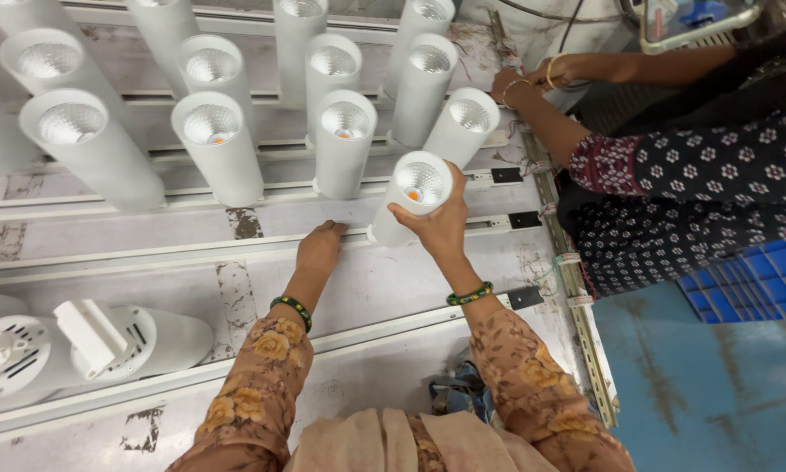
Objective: The person places white cylindrical light fixtures into slots on a metal rack. They handle each fixture by hand, aligning and seating it into the rack. A coworker works nearby on wiring.
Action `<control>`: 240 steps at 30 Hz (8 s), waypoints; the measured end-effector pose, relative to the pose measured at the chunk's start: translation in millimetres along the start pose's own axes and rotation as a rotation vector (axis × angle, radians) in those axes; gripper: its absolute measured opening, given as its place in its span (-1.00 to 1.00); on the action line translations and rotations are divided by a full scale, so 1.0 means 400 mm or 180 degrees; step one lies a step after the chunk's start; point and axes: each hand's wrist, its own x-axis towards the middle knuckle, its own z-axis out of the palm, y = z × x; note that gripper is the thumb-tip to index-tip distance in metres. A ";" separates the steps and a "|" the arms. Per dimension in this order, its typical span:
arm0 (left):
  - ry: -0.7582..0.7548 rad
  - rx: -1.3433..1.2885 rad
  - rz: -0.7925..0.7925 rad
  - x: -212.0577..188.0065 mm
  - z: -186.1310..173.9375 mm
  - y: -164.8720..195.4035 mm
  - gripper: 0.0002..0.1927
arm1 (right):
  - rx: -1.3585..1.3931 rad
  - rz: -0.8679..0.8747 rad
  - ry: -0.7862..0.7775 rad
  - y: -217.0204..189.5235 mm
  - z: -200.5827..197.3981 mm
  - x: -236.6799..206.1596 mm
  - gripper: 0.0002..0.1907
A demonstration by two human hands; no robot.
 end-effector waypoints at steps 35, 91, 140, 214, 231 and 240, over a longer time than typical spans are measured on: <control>-0.0184 0.0002 -0.0149 -0.014 0.019 -0.016 -0.52 | -0.0242 0.0444 0.0249 0.177 0.045 -0.113 0.02; -0.0224 0.0931 0.0453 -0.029 0.045 -0.037 -0.65 | -0.0833 0.0596 0.0670 0.331 -0.117 -0.123 0.20; 0.0544 -0.0306 0.2133 0.238 -0.186 0.571 -0.65 | -0.1687 0.1544 -0.0721 0.362 -0.111 -0.103 -0.05; -0.0047 0.0097 0.2039 0.294 -0.190 0.580 -0.56 | -0.1735 0.0730 -0.0191 0.334 -0.206 -0.261 -0.40; 0.0717 -0.1270 0.2370 0.089 -0.185 0.567 -0.43 | 0.2357 0.2715 -0.1377 0.041 -0.174 -0.739 -0.78; -0.1572 -0.2164 0.0174 -0.460 -0.221 0.254 -0.67 | 0.1534 0.2475 -0.1550 0.157 -0.160 -0.726 -0.77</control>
